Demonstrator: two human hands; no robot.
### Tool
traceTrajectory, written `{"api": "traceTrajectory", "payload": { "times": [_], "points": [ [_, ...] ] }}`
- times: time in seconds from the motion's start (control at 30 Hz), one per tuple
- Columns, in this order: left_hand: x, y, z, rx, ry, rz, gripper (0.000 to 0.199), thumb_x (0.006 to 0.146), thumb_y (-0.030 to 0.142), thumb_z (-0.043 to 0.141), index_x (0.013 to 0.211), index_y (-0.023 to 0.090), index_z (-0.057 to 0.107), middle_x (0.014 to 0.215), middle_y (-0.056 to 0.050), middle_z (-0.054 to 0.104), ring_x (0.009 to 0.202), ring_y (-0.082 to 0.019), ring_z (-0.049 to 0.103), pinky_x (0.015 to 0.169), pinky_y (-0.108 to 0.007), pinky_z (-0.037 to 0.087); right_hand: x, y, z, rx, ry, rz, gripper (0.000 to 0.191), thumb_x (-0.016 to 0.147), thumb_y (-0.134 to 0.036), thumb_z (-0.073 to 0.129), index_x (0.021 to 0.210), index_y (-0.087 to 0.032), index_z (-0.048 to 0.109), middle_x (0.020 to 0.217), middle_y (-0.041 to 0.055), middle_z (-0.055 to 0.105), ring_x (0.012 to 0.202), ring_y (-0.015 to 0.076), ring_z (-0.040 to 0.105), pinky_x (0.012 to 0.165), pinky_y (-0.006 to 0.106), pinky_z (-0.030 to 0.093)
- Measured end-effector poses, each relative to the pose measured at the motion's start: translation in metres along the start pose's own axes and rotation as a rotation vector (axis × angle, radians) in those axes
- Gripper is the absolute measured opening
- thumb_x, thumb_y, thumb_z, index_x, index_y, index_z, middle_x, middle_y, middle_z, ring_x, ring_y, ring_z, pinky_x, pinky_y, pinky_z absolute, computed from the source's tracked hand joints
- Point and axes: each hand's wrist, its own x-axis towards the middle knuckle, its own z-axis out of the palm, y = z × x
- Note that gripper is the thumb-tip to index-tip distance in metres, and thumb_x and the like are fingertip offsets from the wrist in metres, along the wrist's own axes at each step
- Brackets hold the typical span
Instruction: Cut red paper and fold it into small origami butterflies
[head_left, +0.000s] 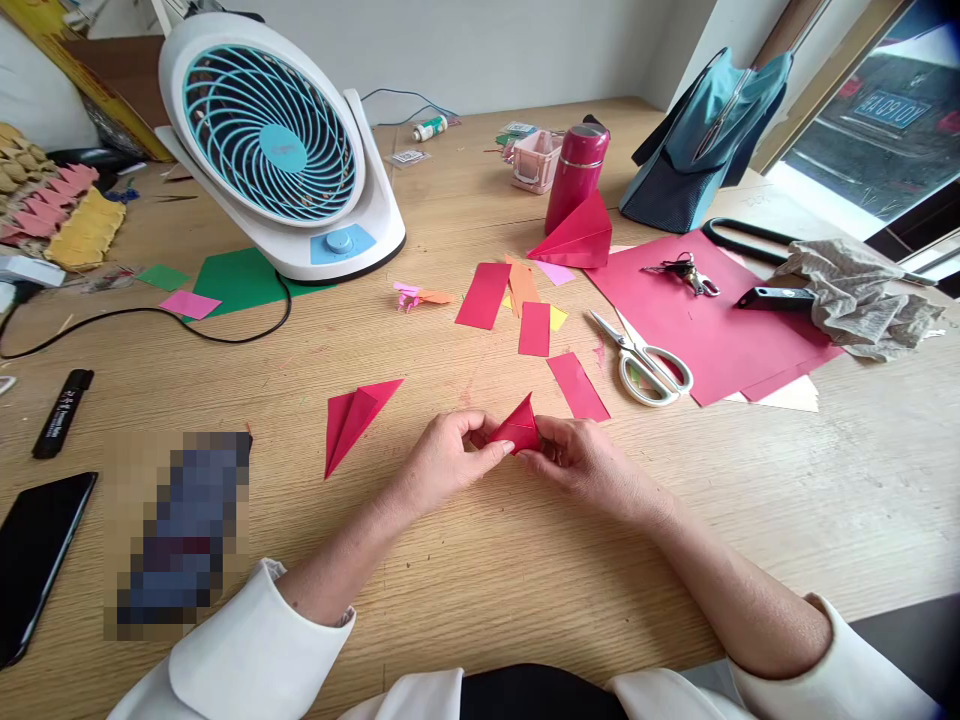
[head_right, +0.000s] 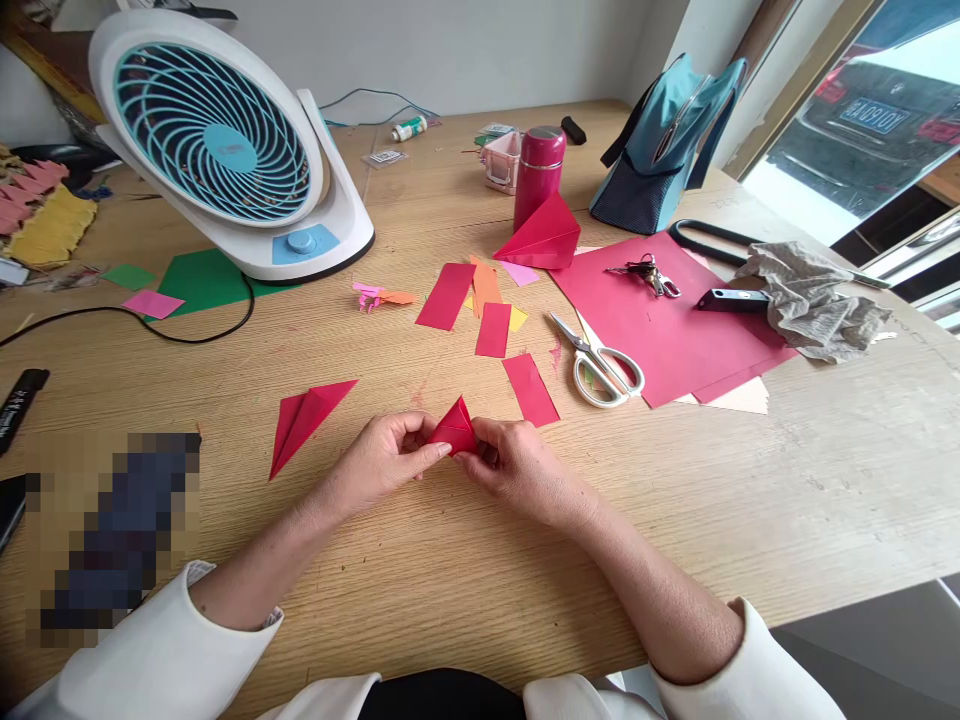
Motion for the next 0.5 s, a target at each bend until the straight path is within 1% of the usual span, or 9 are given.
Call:
{"api": "traceTrajectory", "payload": {
  "times": [0.07, 0.13, 0.27, 0.33, 0.43, 0.5],
  "points": [
    [0.0, 0.0, 0.001, -0.043, -0.01, -0.045, 0.024, 0.078, 0.037, 0.067, 0.082, 0.013, 0.069, 0.075, -0.003, 0.068, 0.06, -0.012, 0.055, 0.049, -0.022, 0.044, 0.0, 0.0, 0.0, 0.035, 0.0, 0.011, 0.017, 0.09, -0.028, 0.057, 0.078, -0.016, 0.058, 0.063, -0.005, 0.046, 0.057, 0.0087, 0.038, 0.05, 0.023, 0.03],
    [-0.001, -0.001, 0.002, -0.1, -0.015, -0.075, 0.026, 0.078, 0.039, 0.067, 0.084, 0.013, 0.068, 0.077, -0.003, 0.066, 0.062, -0.012, 0.054, 0.049, -0.021, 0.045, 0.0, 0.0, -0.001, 0.065, 0.004, 0.026, 0.02, 0.09, -0.032, 0.058, 0.079, -0.016, 0.059, 0.063, -0.0054, 0.044, 0.057, 0.0088, 0.036, 0.05, 0.023, 0.029],
    [-0.002, -0.002, 0.006, -0.178, 0.01, -0.073, 0.028, 0.079, 0.039, 0.067, 0.088, 0.013, 0.069, 0.082, -0.004, 0.065, 0.067, -0.012, 0.055, 0.05, -0.02, 0.047, 0.001, 0.001, 0.0, 0.108, 0.04, 0.037, 0.029, 0.091, -0.042, 0.06, 0.076, -0.017, 0.058, 0.062, -0.0057, 0.042, 0.056, 0.0091, 0.034, 0.049, 0.024, 0.027],
    [-0.003, -0.003, 0.01, -0.202, 0.027, -0.079, 0.028, 0.079, 0.039, 0.068, 0.088, 0.013, 0.069, 0.079, -0.003, 0.064, 0.065, -0.012, 0.054, 0.049, -0.019, 0.047, 0.002, 0.003, 0.003, 0.169, 0.058, 0.02, 0.032, 0.092, -0.045, 0.06, 0.076, -0.018, 0.057, 0.063, -0.0044, 0.047, 0.056, 0.0098, 0.04, 0.05, 0.024, 0.03],
    [-0.005, -0.004, 0.014, -0.217, 0.049, -0.082, 0.027, 0.079, 0.039, 0.069, 0.087, 0.013, 0.068, 0.073, -0.001, 0.062, 0.062, -0.01, 0.053, 0.049, -0.019, 0.047, 0.004, 0.008, 0.008, 0.307, 0.077, -0.007, 0.034, 0.092, -0.05, 0.061, 0.081, -0.018, 0.059, 0.067, -0.0014, 0.058, 0.06, 0.012, 0.053, 0.054, 0.025, 0.039],
    [-0.005, -0.003, 0.014, -0.226, 0.038, -0.061, 0.028, 0.08, 0.04, 0.069, 0.089, 0.014, 0.068, 0.074, -0.001, 0.063, 0.063, -0.011, 0.054, 0.049, -0.018, 0.048, 0.006, 0.01, 0.009, 0.4, 0.097, -0.005, 0.036, 0.09, -0.053, 0.063, 0.081, -0.018, 0.059, 0.067, -0.0012, 0.06, 0.058, 0.0121, 0.056, 0.054, 0.025, 0.042]
  ]
}}
